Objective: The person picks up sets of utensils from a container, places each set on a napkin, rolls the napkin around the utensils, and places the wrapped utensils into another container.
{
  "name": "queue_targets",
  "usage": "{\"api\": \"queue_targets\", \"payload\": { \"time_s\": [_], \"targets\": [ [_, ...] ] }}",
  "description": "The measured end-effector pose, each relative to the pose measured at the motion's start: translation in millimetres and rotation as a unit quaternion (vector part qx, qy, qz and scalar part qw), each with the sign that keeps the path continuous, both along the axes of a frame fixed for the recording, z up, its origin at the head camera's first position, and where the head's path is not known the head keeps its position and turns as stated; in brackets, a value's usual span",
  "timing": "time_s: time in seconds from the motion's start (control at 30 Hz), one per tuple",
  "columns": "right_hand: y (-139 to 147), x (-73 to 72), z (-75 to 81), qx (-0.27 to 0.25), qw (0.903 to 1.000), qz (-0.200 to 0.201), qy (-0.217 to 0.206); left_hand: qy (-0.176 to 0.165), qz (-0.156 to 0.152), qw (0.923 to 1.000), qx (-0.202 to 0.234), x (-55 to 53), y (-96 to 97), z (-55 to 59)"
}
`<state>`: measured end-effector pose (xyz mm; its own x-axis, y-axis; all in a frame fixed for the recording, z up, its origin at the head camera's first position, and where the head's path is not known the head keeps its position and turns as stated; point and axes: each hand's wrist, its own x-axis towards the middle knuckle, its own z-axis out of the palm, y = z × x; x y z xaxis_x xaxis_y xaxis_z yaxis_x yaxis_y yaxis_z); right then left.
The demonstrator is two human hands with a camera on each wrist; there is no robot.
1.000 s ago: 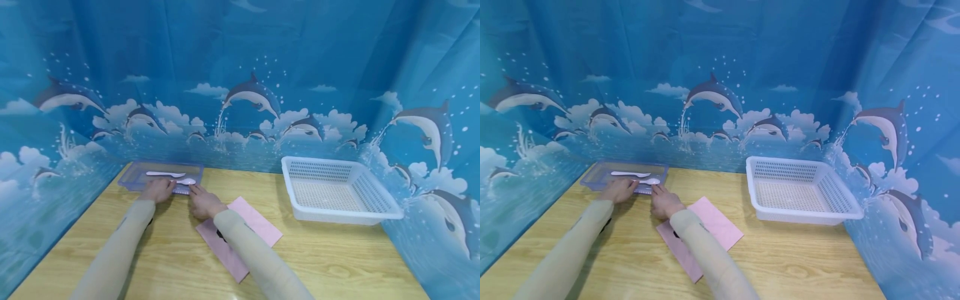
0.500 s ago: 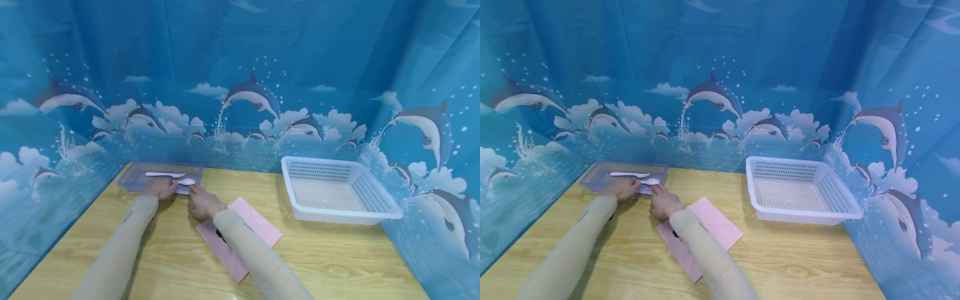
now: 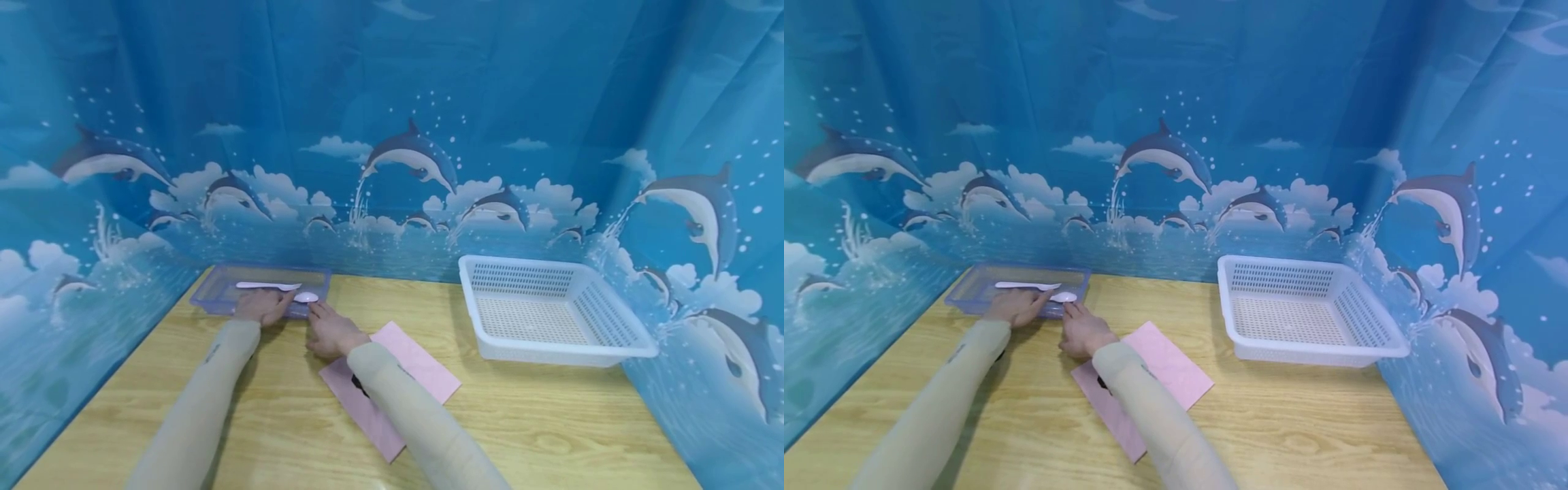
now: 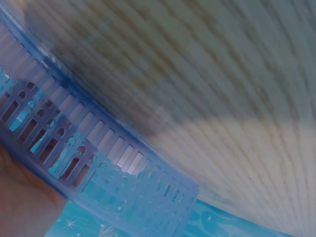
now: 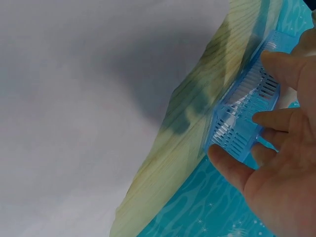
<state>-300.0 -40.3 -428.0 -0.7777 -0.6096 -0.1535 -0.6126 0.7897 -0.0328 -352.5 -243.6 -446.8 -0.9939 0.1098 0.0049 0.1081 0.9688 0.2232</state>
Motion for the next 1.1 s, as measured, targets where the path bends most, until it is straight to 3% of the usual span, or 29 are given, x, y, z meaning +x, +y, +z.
{"api": "queue_targets", "payload": {
  "time_s": [0.5,0.97,1.1],
  "targets": [
    [1.8,2.4,0.4,-0.01,0.9999,0.002,-0.003,-0.003,-0.008,1.0,0.002,-1.6,-0.7,0.1],
    [1.6,3.6,-5.6,-0.043,0.9987,0.001,0.028,0.026,0.0,0.9994,0.022,-2.3,-0.5,-2.5],
    [1.4,4.3,-5.3,-0.044,0.9989,-0.003,0.019,0.057,0.009,0.998,0.027,-2.3,-1.9,-4.2]
  ]
}}
